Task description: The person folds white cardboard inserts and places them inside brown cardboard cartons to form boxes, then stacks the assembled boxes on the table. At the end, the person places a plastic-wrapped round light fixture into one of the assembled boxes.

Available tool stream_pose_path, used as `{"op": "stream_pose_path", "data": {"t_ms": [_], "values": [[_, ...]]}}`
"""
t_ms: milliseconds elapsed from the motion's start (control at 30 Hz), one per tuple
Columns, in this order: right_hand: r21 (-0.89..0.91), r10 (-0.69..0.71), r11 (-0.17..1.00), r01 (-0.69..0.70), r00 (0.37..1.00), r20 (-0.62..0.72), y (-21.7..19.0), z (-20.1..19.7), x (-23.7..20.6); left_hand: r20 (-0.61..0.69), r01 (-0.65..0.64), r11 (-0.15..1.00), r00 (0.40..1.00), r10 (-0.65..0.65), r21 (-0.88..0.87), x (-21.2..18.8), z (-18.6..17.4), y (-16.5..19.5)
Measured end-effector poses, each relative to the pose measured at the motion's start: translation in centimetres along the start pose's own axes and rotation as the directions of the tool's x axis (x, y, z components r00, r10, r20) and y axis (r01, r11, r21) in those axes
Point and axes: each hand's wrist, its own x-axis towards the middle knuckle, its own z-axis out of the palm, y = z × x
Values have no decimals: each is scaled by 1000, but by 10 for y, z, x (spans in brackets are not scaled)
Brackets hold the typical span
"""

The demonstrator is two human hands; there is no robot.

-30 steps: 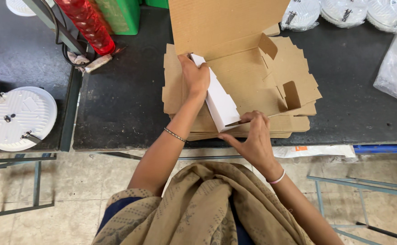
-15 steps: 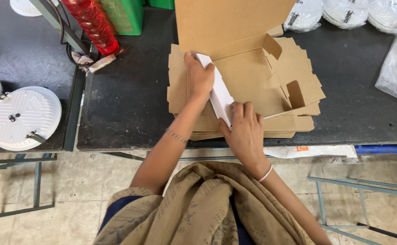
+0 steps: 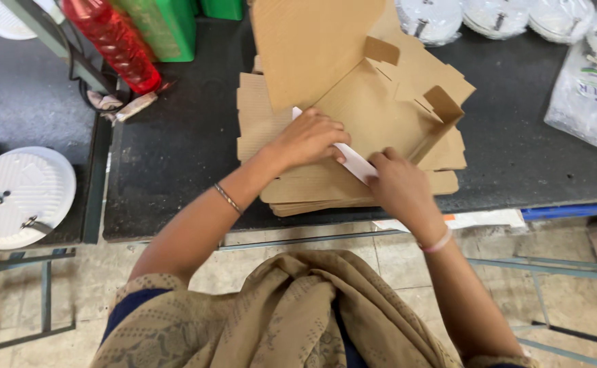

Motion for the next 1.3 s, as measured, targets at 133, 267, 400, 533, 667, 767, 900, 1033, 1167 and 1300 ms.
{"op": "stream_pose_path", "data": {"t_ms": [133,267,400,533,667,767,900,1033,1167,1300], "values": [[33,17,999,-18,1000,7,1,19,10,14,-8,1000,1000,8,-9,6,4,-2],[67,-1,998,-2,999,38,14,24,15,201,90,995,976,-82,-32,11,3,-8],[107,-30,994,10,983,182,20,17,23,423,162,987,895,-145,-5,23,9,-16],[269,-201,951,149,964,175,-2,11,21,248,-166,969,962,118,184,15,1,-29],[540,-391,736,408,907,-153,-6,-7,4,78,143,745,964,-253,652,5,-45,-53],[515,-84,844,150,985,-150,39,-29,-8,-382,189,700,915,129,688,-3,-59,-35],[156,88,988,-23,901,-424,137,-35,-6,-360,273,958,888,-287,-90,19,-3,53],[202,290,951,-234,902,-320,209,-3,17,-177,429,898,881,-439,-94,85,81,123],[241,304,941,-239,908,-288,240,16,27,-329,493,869,827,-457,32,127,123,121],[226,77,974,17,913,-402,244,1,12,-146,381,924,913,-382,-31,138,110,119]]}}
